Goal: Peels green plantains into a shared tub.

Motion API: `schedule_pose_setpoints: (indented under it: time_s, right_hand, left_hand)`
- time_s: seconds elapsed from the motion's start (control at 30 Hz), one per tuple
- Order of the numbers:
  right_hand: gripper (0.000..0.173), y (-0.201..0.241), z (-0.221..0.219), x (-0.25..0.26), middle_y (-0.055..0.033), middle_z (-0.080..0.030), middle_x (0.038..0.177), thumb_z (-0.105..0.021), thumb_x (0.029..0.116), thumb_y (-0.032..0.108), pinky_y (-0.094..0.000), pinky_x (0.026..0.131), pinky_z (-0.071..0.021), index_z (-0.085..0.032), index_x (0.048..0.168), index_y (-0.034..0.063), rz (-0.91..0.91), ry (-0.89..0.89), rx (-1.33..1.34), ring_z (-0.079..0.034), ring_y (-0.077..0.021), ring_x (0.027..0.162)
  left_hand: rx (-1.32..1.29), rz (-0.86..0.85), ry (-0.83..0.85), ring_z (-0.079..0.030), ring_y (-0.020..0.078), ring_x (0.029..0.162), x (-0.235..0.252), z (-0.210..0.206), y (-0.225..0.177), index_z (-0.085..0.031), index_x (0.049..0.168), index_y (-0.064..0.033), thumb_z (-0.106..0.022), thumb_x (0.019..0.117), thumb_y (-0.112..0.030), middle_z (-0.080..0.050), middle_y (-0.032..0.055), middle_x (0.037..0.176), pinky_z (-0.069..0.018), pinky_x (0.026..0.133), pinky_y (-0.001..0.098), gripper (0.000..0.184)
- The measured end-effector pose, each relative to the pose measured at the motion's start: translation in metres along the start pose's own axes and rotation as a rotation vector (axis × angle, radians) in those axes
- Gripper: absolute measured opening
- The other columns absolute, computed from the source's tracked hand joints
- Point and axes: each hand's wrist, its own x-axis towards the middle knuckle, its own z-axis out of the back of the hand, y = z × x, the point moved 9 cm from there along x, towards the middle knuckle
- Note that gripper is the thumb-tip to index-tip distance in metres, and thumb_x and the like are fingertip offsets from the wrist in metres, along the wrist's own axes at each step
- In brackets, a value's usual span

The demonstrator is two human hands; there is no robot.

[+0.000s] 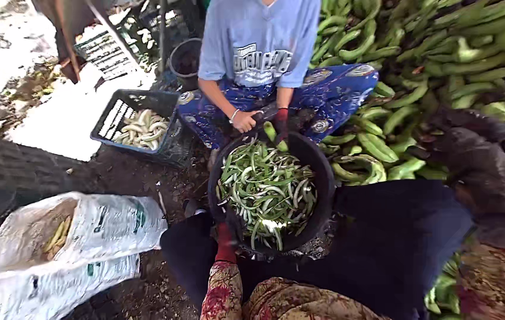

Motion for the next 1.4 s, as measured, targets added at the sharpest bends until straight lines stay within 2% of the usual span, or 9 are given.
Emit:
schedule_pose_setpoints:
  time_s: [0.13,0.47,0.53,0.63,0.7,0.8,1.1,1.2,1.4]
  right_hand:
    - [0.041,-0.018,0.114,-0.048,0.0016,-0.064,0.129,-0.055,0.1042,0.035,-0.0364,0.09,-0.0599,-0.054,0.142,0.0202,-0.187,-0.424,0.005,-0.068,-0.0142,0.106]
    - [0.05,-0.147,0.227,-0.179,-0.0101,-0.065,0.13,-0.059,0.1017,0.043,-0.0453,0.089,-0.0599,-0.054,0.145,0.0169,-0.62,-0.684,-0.112,-0.07,-0.0238,0.107]
    - [0.051,-0.172,0.232,-0.195,-0.0123,-0.065,0.131,-0.059,0.1019,0.043,-0.0486,0.093,-0.0581,-0.054,0.145,0.0162,-0.7,-0.663,-0.163,-0.069,-0.0265,0.111]
    - [0.051,-0.207,0.23,-0.203,-0.0134,-0.065,0.131,-0.057,0.1024,0.044,-0.0502,0.094,-0.0566,-0.055,0.144,0.0145,-0.783,-0.627,-0.157,-0.067,-0.0272,0.112]
    - [0.051,-0.232,0.219,-0.197,-0.0145,-0.065,0.132,-0.056,0.1034,0.043,-0.0498,0.093,-0.0567,-0.054,0.144,0.0126,-0.83,-0.606,-0.121,-0.067,-0.0283,0.113]
    - [0.05,-0.268,0.202,-0.166,-0.0173,-0.064,0.132,-0.053,0.1047,0.042,-0.0523,0.097,-0.0536,-0.055,0.143,0.0106,-0.872,-0.517,-0.149,-0.065,-0.0305,0.116]
    - [0.069,-0.329,0.195,-0.08,-0.0248,-0.057,0.139,-0.072,0.0888,0.049,-0.0668,0.104,-0.0428,-0.054,0.143,0.0096,-1.008,-0.625,-0.357,-0.054,-0.0416,0.128]
    - [0.047,-0.337,0.186,-0.057,-0.0393,-0.047,0.142,-0.058,0.1039,0.03,-0.0787,0.102,-0.0348,-0.055,0.141,0.0019,-0.96,-0.301,-0.749,-0.043,-0.059,0.133]
    - [0.08,-0.331,0.187,-0.065,-0.0231,-0.053,0.146,-0.07,0.0923,0.05,-0.0482,0.117,-0.0358,-0.044,0.148,-0.0019,-0.988,-0.607,-0.466,-0.048,-0.0317,0.139]
  left_hand:
    - [0.654,0.02,0.249,-0.059,0.0143,0.064,-0.014,-0.043,0.017,-0.055,0.14,-0.0045,-0.045,0.1104,-0.032,-0.065,0.0097,0.087,-0.0541,0.058,0.0334,0.042]
    - [1.92,0.277,0.76,-0.057,0.0341,0.131,-0.017,-0.097,0.109,-0.062,0.138,-0.0092,-0.043,0.108,-0.048,-0.062,0.0168,0.139,-0.0414,0.111,0.0561,0.052]
    - [1.97,-0.168,0.602,-0.072,0.0393,0.099,0.004,-0.084,0.111,-0.079,0.101,-0.0075,-0.053,0.0956,-0.057,-0.076,0.0192,0.102,-0.0537,0.088,0.0656,0.056]
    - [2.147,0.004,0.725,-0.065,0.0404,0.119,0.02,-0.081,0.095,-0.075,0.118,-0.0096,-0.043,0.0979,-0.063,-0.071,0.0186,0.122,-0.0475,0.1,0.0683,0.065]
    - [2.112,-0.276,0.615,-0.072,0.0416,0.098,0.03,-0.087,0.077,-0.079,0.096,-0.0072,-0.045,0.0928,-0.071,-0.076,0.0209,0.101,-0.0518,0.087,0.071,0.073]
    - [2.276,0.129,0.691,-0.063,0.0389,0.123,0.033,-0.104,0.053,-0.073,0.119,-0.0099,-0.041,0.0988,-0.068,-0.07,0.02,0.126,-0.0451,0.102,0.0661,0.07]
    - [2.221,-0.026,0.346,-0.063,0.0403,0.123,0.073,-0.118,-0.033,-0.068,0.128,-0.01,-0.045,0.1029,-0.056,-0.067,0.0206,0.129,-0.0483,0.099,0.0648,0.057]
    - [2.2,0.023,0.336,-0.061,0.0409,0.125,0.076,-0.129,-0.04,-0.067,0.128,-0.0084,-0.045,0.1031,-0.055,-0.066,0.0214,0.13,-0.0472,0.1,0.0653,0.057]
    - [2.109,0.01,0.313,-0.061,0.0382,0.127,0.072,-0.13,-0.043,-0.065,0.131,-0.0092,-0.043,0.1049,-0.053,-0.066,0.0199,0.132,-0.0463,0.103,0.0627,0.056]
